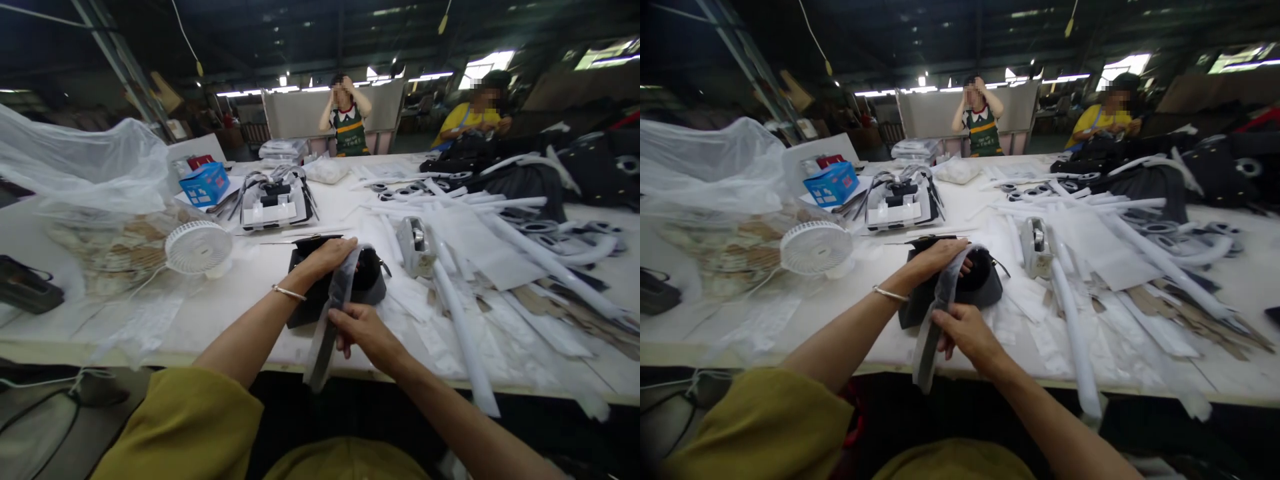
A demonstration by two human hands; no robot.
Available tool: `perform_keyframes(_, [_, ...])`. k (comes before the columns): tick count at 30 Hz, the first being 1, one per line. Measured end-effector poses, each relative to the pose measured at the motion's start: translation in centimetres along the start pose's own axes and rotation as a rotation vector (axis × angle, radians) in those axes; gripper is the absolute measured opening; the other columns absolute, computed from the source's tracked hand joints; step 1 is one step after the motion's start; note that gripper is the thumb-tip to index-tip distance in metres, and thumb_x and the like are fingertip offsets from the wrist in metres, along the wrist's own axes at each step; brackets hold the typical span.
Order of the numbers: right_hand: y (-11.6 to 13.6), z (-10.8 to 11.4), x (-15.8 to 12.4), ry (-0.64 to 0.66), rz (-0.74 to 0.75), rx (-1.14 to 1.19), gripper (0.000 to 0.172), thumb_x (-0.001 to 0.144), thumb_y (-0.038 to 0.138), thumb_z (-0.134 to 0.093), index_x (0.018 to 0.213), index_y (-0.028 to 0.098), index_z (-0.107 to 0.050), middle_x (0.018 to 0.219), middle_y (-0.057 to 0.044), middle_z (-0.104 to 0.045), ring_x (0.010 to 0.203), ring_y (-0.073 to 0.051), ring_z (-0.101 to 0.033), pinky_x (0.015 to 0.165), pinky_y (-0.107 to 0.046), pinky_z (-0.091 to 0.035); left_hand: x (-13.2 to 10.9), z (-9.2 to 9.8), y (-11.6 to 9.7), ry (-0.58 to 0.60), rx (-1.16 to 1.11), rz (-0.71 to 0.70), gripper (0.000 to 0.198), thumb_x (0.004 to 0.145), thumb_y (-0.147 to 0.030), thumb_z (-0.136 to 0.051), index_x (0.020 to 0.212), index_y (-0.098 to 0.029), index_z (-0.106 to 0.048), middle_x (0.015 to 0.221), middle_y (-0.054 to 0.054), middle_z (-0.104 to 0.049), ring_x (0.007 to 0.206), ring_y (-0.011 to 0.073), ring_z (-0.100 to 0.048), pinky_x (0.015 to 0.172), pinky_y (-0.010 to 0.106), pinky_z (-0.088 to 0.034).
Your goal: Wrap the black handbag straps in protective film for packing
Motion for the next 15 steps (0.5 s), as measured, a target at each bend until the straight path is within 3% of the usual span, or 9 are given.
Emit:
perform_keyframes(4, [2.8,1.5,0.2,-0.08,0.052,0.22,0.042,0.065,0.049,-0.081,0.079,0.013,-0.068,0.053,0.001,-0.062,0.04,-0.008,-0.051,0.036,-0.017,-0.042,-7.4,0.6,0.2,0.085,-0.247,-0.085,0.063,0.097,-0.059,-0.033,0.123,-0.007,-0.057,0.115,0.018,-0.066,0.102,0.0239,-0.065,0.088,0.034,-0.052])
perform_keyframes(6, [3.6,1.6,0.0,-0.087,0.052,0.281,0.039,0.064,0.046,-0.084,0.079,0.013,-0.069,0.055,0.001,-0.062,0.039,-0.007,-0.05,0.036,-0.017,-0.042,-11.4,0.4,0.4,0.144,-0.346,-0.157,0.056,0.097,-0.056,-0.039,0.13,-0.013,-0.055,0.131,0.016,-0.059,0.12,0.0258,-0.057,0.101,0.037,-0.045])
perform_keyframes(8, [4.2,1.4,-0.1,-0.085,0.05,0.309,0.038,0.064,0.044,-0.085,0.077,0.012,-0.069,0.055,0.001,-0.062,0.039,-0.006,-0.049,0.035,-0.016,-0.041,-14.9,0.6,1.5,0.116,-0.39,-0.181,0.051,0.098,-0.052,-0.04,0.133,-0.018,-0.052,0.14,0.014,-0.053,0.128,0.0266,-0.051,0.107,0.039,-0.041])
perform_keyframes(12, [4.7,0.5,0.0,-0.096,0.048,0.327,0.039,0.06,0.043,-0.088,0.075,0.013,-0.069,0.054,0.002,-0.06,0.038,-0.005,-0.047,0.035,-0.016,-0.04,-19.9,1.3,5.5,-0.043,-0.408,-0.112,0.053,0.099,-0.052,-0.034,0.136,-0.017,-0.049,0.136,0.015,-0.056,0.125,0.0283,-0.053,0.109,0.046,-0.038])
perform_keyframes(15, [4.3,-0.6,0.5,-0.081,0.028,0.352,0.038,0.06,0.04,-0.089,0.076,0.013,-0.069,0.055,0.003,-0.06,0.04,-0.005,-0.046,0.036,-0.015,-0.04,-21.9,0.0,8.7,-0.077,-0.322,-0.041,0.049,0.098,-0.052,-0.038,0.132,-0.02,-0.054,0.126,0.01,-0.062,0.121,0.0267,-0.054,0.107,0.042,-0.037])
Point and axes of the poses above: each hand's wrist, its own x-axis towards the middle knuckle, its own z-axis out of the back of the hand, y = z × x, the point moved 8 cm from there along x, towards the middle knuckle
